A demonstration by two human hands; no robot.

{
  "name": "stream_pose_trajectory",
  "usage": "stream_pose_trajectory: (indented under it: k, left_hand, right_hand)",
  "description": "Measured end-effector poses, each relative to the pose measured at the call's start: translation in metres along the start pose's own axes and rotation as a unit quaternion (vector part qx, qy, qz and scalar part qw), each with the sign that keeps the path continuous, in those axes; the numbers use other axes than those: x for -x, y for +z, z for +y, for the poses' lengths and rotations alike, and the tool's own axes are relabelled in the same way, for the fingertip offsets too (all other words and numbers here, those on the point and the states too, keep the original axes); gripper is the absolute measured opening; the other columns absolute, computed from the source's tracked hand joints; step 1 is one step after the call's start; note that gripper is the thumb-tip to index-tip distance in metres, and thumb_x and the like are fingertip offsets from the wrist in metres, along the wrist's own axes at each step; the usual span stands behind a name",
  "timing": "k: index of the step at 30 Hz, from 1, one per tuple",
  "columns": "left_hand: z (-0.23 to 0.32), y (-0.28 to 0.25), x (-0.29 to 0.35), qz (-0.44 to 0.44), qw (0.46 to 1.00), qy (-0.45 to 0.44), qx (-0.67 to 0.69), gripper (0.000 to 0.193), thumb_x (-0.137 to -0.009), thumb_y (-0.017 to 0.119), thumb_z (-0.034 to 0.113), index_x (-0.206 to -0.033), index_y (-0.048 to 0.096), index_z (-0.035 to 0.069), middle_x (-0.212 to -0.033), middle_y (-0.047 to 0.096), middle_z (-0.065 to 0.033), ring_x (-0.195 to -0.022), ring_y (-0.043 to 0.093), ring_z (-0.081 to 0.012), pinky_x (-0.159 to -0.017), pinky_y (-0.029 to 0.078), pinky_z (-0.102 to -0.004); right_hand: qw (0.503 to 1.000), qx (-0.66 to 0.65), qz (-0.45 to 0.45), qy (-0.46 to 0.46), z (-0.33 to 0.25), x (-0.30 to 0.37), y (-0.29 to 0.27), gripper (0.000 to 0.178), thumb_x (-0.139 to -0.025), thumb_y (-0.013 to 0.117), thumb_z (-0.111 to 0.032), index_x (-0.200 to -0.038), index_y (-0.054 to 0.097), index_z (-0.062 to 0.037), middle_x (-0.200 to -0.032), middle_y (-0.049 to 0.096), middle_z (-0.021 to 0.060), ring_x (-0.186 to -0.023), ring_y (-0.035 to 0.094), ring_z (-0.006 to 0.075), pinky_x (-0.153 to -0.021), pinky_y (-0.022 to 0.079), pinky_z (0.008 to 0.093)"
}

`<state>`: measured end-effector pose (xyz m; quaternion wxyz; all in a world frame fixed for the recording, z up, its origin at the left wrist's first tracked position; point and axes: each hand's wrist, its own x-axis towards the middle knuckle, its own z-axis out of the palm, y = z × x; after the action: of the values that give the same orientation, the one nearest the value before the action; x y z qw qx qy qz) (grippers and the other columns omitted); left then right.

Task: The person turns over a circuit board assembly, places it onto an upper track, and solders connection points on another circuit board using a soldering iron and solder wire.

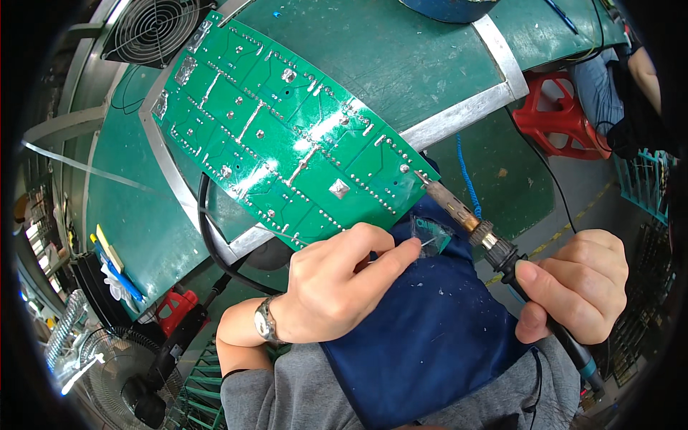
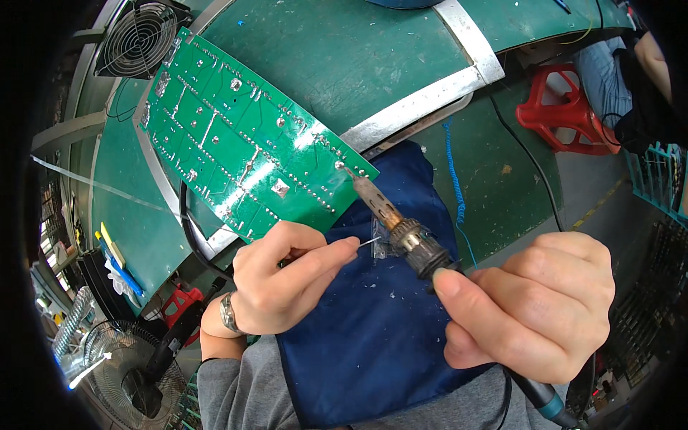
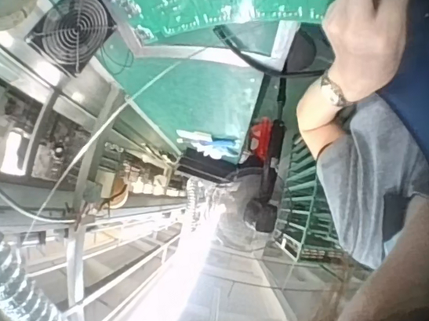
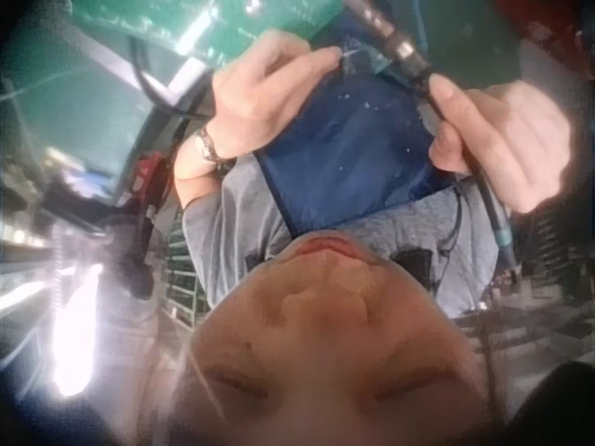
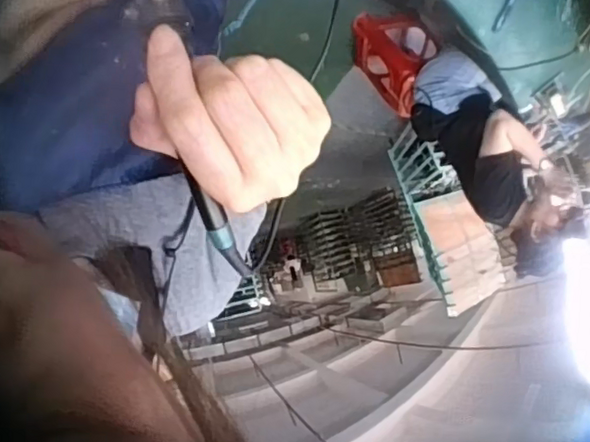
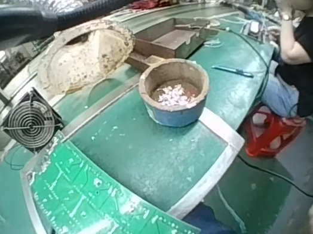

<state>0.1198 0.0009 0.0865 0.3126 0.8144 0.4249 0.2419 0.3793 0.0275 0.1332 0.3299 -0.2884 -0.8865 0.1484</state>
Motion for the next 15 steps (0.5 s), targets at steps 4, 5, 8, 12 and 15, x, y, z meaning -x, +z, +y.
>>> stream_pose_trajectory:
  k: [4, 5, 8, 12, 15]
  left_hand:
    - [-0.006, -0.001, -0.01, 0.117, 0.993, -0.016, -0.023, 0.031, -0.068, 0.079, -0.003, -0.097, 0.074, 0.007, -0.077, 0.054, -0.0035, -0.062, 0.055, -0.0134, -0.051, 0.043, -0.0255]
    - [-0.006, -0.001, -0.013, 0.126, 0.991, -0.026, -0.043, 0.029, -0.069, 0.079, -0.003, -0.096, 0.073, 0.007, -0.077, 0.054, -0.0038, -0.062, 0.055, -0.014, -0.052, 0.043, -0.0259]
    - [-0.012, 0.004, -0.019, 0.129, 0.989, -0.002, -0.069, 0.028, -0.069, 0.079, -0.003, -0.095, 0.073, 0.006, -0.078, 0.055, -0.0043, -0.061, 0.056, -0.0142, -0.051, 0.043, -0.0258]
    - [-0.014, 0.008, -0.02, 0.122, 0.99, -0.004, -0.075, 0.026, -0.07, 0.079, -0.003, -0.094, 0.072, 0.006, -0.078, 0.055, -0.0047, -0.06, 0.055, -0.014, -0.05, 0.042, -0.026]
    - [-0.011, 0.009, -0.026, 0.112, 0.991, 0.006, -0.079, 0.027, -0.07, 0.078, -0.003, -0.095, 0.072, 0.005, -0.078, 0.055, -0.0047, -0.059, 0.055, -0.0137, -0.05, 0.042, -0.026]
  right_hand:
    - [1.0, 0.009, 0.017, 0.0, -0.002, 0.008, 0.001, 0.02, -0.082, 0.07, -0.02, -0.084, 0.072, 0.0005, -0.058, 0.055, 0.0, -0.043, 0.047, 0.0086, -0.036, 0.03, 0.0203]
    - [1.0, 0.007, 0.015, -0.002, -0.002, 0.008, 0.001, 0.021, -0.082, 0.07, -0.02, -0.084, 0.072, 0.0006, -0.057, 0.054, -0.0001, -0.043, 0.047, 0.0086, -0.036, 0.03, 0.0203]
    - [1.0, 0.008, 0.021, 0.0, -0.002, 0.011, 0.003, 0.02, -0.082, 0.07, -0.019, -0.084, 0.072, 0.0006, -0.057, 0.054, -0.0001, -0.043, 0.047, 0.0087, -0.036, 0.03, 0.0202]
    - [0.999, 0.02, 0.029, -0.007, -0.003, 0.013, 0.01, 0.018, -0.083, 0.069, -0.018, -0.084, 0.072, 0.0002, -0.057, 0.054, 0.0006, -0.043, 0.046, 0.0085, -0.036, 0.029, 0.0203]
    - [0.998, 0.061, 0.03, -0.015, -0.009, 0.013, 0.008, 0.018, -0.083, 0.069, -0.017, -0.084, 0.072, -0.0001, -0.058, 0.054, 0.0013, -0.043, 0.046, 0.0083, -0.036, 0.028, 0.0205]
